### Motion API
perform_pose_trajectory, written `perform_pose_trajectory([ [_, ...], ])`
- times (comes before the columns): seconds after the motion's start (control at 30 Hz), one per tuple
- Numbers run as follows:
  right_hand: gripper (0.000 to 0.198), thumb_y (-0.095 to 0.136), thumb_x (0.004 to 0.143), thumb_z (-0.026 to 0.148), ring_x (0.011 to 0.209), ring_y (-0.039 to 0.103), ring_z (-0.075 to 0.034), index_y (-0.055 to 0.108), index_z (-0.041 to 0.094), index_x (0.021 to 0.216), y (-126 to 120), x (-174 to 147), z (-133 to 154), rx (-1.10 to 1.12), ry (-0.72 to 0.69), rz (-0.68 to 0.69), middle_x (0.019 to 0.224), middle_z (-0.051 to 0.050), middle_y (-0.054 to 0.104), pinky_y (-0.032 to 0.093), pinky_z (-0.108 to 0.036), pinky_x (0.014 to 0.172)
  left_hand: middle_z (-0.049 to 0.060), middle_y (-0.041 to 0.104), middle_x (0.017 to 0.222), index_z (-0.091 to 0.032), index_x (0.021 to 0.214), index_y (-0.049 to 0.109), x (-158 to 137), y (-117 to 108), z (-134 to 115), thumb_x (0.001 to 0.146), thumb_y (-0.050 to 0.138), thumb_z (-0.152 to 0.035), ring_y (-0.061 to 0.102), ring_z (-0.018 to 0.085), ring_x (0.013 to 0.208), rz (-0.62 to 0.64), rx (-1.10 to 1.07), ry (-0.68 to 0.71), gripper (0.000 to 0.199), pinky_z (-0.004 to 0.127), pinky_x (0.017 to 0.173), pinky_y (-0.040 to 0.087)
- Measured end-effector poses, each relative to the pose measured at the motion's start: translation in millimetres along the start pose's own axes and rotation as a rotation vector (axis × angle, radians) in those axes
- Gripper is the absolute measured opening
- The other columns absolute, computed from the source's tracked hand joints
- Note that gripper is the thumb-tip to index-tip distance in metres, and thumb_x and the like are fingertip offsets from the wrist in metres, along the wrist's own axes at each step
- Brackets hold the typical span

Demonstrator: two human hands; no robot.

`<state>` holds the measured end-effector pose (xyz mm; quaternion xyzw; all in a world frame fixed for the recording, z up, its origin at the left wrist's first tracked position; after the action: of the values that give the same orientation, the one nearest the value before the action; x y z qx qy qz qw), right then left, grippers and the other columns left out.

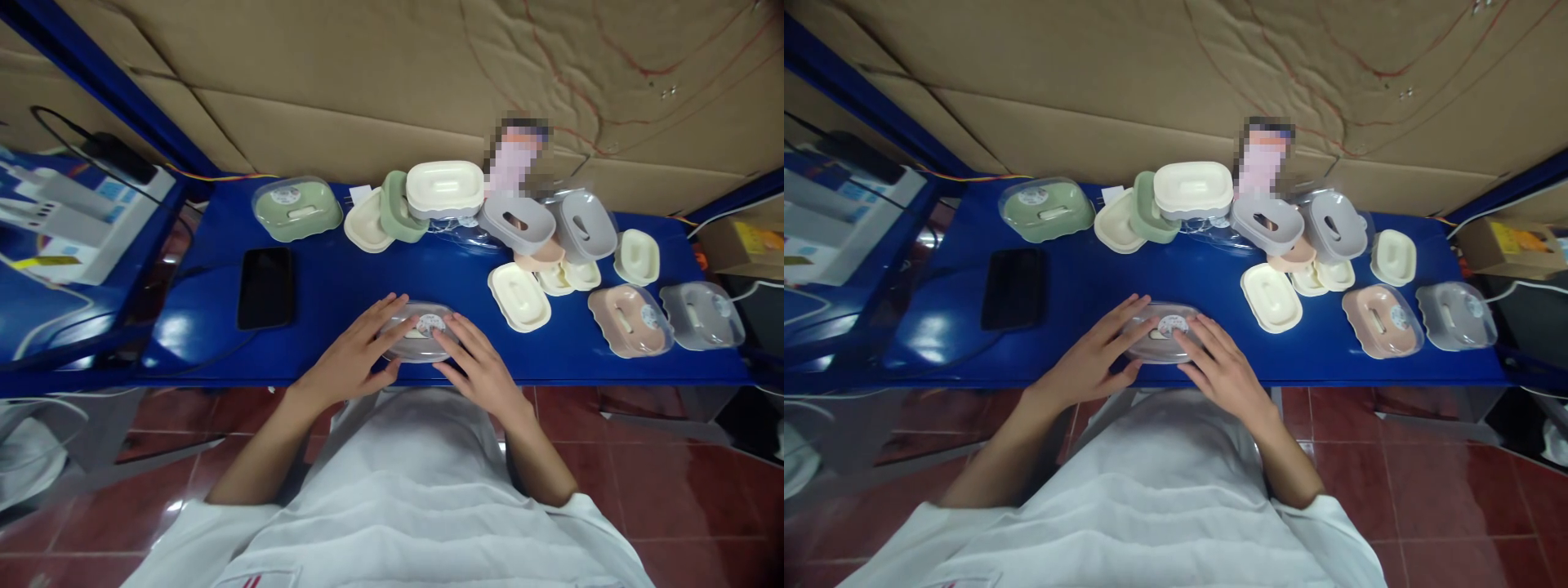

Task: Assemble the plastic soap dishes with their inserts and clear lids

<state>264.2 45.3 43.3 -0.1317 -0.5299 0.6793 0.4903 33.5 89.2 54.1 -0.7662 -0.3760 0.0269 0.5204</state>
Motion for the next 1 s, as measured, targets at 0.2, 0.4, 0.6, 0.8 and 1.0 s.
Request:
perform_pose_trajectory([
  [0.2, 0.066, 0.065, 0.11, 0.037, 0.17, 0.032, -0.033, 0.041, 0.035, 0.173, 0.5, 0.4, 0.1, -0.016, 0.013, -0.005, 0.177, -0.009, 0.044, 0.043, -0.063, 0.134, 0.016, 0.044, 0.176, -0.034, 0.168, 0.045, -12.1, -2.1, 2.7, 0.103, 0.076, -0.028, 0.045, 0.038, 0.164, -0.125, 0.066, -0.029, 0.072, 0.065, 0.13, 0.046],
  [0.4, 0.069, 0.064, 0.11, 0.027, 0.169, 0.035, -0.032, 0.039, 0.035, 0.174, -2.3, -1.1, -0.1, 0.087, -0.004, -0.05, 0.178, -0.009, 0.042, 0.046, -0.058, 0.133, 0.012, 0.068, 0.149, -0.028, 0.139, 0.066, -23.0, -5.3, 2.4, 0.1, 0.082, -0.027, 0.064, 0.031, 0.147, -0.253, 0.012, -0.005, 0.042, 0.052, 0.119, 0.061],
  [0.6, 0.065, 0.063, 0.11, 0.024, 0.171, 0.03, -0.032, 0.044, 0.038, 0.171, 0.9, -3.3, 0.2, 0.077, -0.012, -0.009, 0.175, -0.005, 0.047, 0.047, -0.061, 0.133, 0.012, 0.071, 0.141, -0.027, 0.132, 0.067, -22.8, -7.3, 0.4, 0.098, 0.085, -0.029, 0.068, 0.03, 0.141, -0.281, 0.044, -0.013, 0.039, 0.049, 0.115, 0.064],
  [0.8, 0.066, 0.067, 0.109, 0.029, 0.172, 0.029, -0.032, 0.045, 0.037, 0.171, 2.3, -1.9, -0.4, 0.005, -0.018, 0.01, 0.176, -0.005, 0.047, 0.043, -0.063, 0.135, 0.012, 0.07, 0.144, -0.028, 0.132, 0.069, -25.6, -3.3, 3.0, 0.099, 0.085, -0.032, 0.066, 0.031, 0.142, -0.236, 0.053, -0.051, 0.037, 0.052, 0.116, 0.063],
  [1.0, 0.06, 0.068, 0.108, 0.027, 0.17, 0.032, -0.03, 0.053, 0.039, 0.165, 3.4, -3.9, -0.1, -0.08, -0.004, 0.0, 0.173, -0.002, 0.051, 0.045, -0.061, 0.134, 0.012, 0.07, 0.142, -0.028, 0.131, 0.069, -27.9, 1.2, 4.1, 0.098, 0.086, -0.029, 0.065, 0.032, 0.144, -0.239, 0.072, -0.029, 0.037, 0.052, 0.113, 0.064],
])
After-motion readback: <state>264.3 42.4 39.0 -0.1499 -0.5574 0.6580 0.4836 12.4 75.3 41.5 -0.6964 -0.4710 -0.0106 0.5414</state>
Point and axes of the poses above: each hand's wrist, its own x-axis towards the middle knuckle, its own y-axis out of the palm, z = x × y, the point moved 5 cm from there along x, towards the middle knuckle
